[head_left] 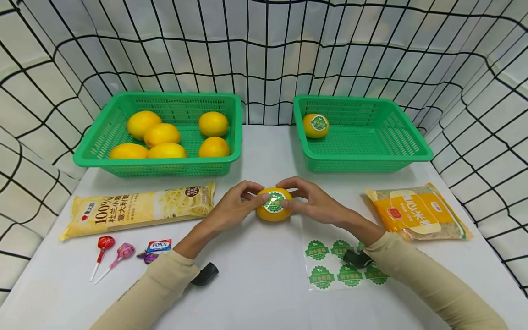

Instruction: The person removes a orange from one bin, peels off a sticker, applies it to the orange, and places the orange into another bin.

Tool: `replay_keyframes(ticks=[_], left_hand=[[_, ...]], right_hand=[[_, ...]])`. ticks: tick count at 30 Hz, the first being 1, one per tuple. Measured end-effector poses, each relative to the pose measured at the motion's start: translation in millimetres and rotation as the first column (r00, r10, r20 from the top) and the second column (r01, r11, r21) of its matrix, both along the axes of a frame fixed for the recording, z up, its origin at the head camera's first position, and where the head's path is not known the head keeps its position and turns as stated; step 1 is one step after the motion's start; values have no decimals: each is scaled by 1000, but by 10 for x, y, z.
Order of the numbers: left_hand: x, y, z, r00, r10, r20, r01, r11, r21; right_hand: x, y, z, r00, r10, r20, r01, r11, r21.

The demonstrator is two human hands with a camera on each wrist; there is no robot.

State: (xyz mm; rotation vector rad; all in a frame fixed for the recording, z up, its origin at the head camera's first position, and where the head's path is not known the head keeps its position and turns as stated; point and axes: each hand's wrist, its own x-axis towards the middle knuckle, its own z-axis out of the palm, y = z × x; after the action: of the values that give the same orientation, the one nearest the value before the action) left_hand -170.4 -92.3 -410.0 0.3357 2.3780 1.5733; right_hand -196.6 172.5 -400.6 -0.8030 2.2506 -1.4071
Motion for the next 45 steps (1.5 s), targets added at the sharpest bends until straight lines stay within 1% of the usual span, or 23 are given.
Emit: replay_keyframes(ticks=[3,7,11,17,23,28,33,36,40,45], left_hand=[[-1,-17,12,1000,-19,8,19,1000,5],[-7,-22,12,1000,-23,20,23,1000,11],[-7,-21,8,1000,-25,4,25,1000,1],[5,-7,9,999,-42,-18,42,999,-5],[10,7,-9,999,-25,-47,24,1000,-18],[-7,-13,-6,999,-23,-31,22,1000,-19],[-30,-65,42,1000,-30,-8,30,999,-13],[-46,-92,63,999,-36,-5,36,999,-6],[-62,-107,63,998,-56,-5,56,998,-6],[-54,-96,63,998,-64,14,64,998,-8]], right_hand=[[0,-1,-7,1000,-2,7,2,1000,-5],[2,-4,-5,1000,1,24,-1,1000,0],[9,-3,-9,999,-5,36,5,1000,3],[30,2,-22,1000,-14,17,14,1000,-4],[39,9,-22,1000,-13,15,13,1000,3],[26,5,-15,1000,-13,9,13,1000,13],[15,-21,-29,999,-38,6,38,999,20],[14,-36,-46,999,-49,-15,49,999,19],[9,-42,-69,997,-59,-41,59,998,18],[-1,-47,-62,998,-56,28,56,998,20]])
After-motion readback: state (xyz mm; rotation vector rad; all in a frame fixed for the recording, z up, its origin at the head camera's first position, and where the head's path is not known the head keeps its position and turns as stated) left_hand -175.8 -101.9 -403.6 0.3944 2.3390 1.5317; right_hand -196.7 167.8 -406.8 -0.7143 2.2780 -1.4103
